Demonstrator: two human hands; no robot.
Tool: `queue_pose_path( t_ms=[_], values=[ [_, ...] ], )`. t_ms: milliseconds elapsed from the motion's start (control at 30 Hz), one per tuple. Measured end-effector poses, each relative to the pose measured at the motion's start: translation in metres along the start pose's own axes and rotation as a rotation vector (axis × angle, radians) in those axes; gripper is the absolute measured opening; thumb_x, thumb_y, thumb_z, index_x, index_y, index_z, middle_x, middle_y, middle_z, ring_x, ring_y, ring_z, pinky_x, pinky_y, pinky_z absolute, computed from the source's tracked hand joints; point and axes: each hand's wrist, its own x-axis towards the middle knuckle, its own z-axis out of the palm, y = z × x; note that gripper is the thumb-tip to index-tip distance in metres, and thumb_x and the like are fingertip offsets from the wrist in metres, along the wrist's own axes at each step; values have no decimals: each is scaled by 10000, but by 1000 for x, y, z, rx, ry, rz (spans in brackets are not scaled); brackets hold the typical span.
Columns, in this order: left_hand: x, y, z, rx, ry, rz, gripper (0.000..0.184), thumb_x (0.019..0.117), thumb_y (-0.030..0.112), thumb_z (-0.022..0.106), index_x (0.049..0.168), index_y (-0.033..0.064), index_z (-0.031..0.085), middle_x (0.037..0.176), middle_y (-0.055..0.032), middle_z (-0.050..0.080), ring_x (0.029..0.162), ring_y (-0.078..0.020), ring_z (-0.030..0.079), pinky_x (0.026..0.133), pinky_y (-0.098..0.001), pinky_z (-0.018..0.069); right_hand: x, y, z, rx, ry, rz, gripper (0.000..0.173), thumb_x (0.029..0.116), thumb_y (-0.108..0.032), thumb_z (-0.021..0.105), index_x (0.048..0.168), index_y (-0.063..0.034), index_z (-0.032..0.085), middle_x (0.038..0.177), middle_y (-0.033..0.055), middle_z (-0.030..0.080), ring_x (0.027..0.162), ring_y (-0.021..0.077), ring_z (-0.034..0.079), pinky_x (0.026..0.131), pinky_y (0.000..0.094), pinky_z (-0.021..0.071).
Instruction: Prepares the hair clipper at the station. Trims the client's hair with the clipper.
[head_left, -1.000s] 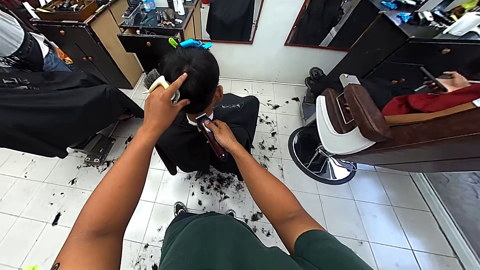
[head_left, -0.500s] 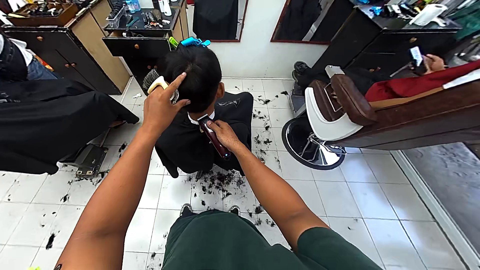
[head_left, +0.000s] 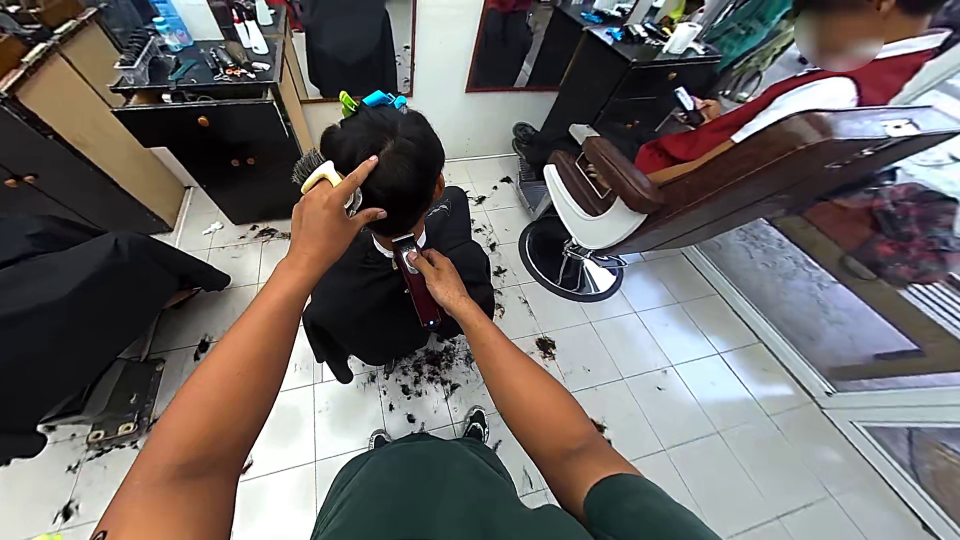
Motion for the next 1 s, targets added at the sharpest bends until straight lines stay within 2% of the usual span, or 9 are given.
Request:
queue_pose_path(
  t_ms=[200, 333, 400, 500, 567, 667, 800, 900, 1000],
  values=[
    [2, -15, -8, -70, -24, 36, 702, 924, 358, 774, 1553, 246, 484, 1039, -278, 684, 932, -473, 658, 829, -648, 498, -3, -2, 16, -28, 92, 35, 454, 1070, -422, 525, 1213, 0, 612, 976, 172, 680, 841, 265, 673, 792, 475, 566],
    [5, -31, -12, -150, 77, 15, 797, 905, 310, 803, 1583, 148, 418, 1018, -219, 701, 918, -398, 670, 856, -607, 514, -3, -5, 20, -21, 108, 69, 443, 1052, -404, 574, 1189, 14, 631, 974, 177, 687, 858, 266, 676, 821, 472, 561],
    [5, -35, -10, -142, 81, 11, 792, 894, 316, 813, 1573, 149, 440, 1007, -228, 699, 905, -405, 665, 847, -607, 509, -2, -6, 19, -25, 106, 79, 436, 1041, -403, 595, 1173, 10, 642, 958, 167, 687, 851, 257, 671, 815, 466, 555],
    [6, -33, -7, -112, 31, -1, 780, 890, 337, 813, 1569, 189, 457, 1122, -282, 692, 993, -464, 663, 893, -637, 493, -1, -2, 23, 10, 98, 45, 432, 1047, -399, 584, 1197, 3, 632, 953, 158, 686, 847, 246, 664, 807, 459, 551],
    [9, -32, -6, -107, 5, 12, 761, 891, 339, 812, 1557, 186, 477, 1155, -283, 691, 1023, -478, 663, 908, -648, 489, -2, -4, 24, 13, 97, 70, 434, 1049, -401, 580, 1185, 7, 637, 950, 161, 687, 844, 246, 669, 811, 455, 554],
    [15, -38, -2, -135, 4, 54, 748, 889, 346, 812, 1546, 182, 495, 1146, -276, 694, 990, -460, 666, 890, -633, 495, -3, -4, 26, 12, 114, 104, 431, 1051, -400, 577, 1169, 11, 636, 945, 165, 683, 833, 251, 675, 802, 450, 566],
    [21, -51, 3, -200, -23, 126, 747, 891, 359, 809, 1547, 185, 495, 1135, -282, 686, 953, -445, 660, 868, -617, 494, -4, -5, 38, 23, 198, 54, 403, 1037, -357, 616, 1216, 3, 627, 971, 155, 705, 854, 234, 687, 820, 444, 567],
    [26, -62, 6, -253, -46, 197, 748, 895, 343, 807, 1550, 174, 488, 1102, -281, 691, 911, -441, 661, 834, -612, 501, -6, -11, 50, 4, 274, 126, 403, 1020, -359, 648, 1167, 17, 645, 933, 151, 702, 821, 227, 689, 806, 433, 575],
    [31, -72, 7, -305, -88, 263, 754, 899, 331, 804, 1560, 185, 473, 1142, -271, 696, 959, -446, 675, 861, -622, 507, -6, -10, 66, 22, 374, 130, 405, 1015, -363, 654, 1147, 19, 645, 901, 151, 693, 797, 229, 673, 782, 434, 565]
  ],
)
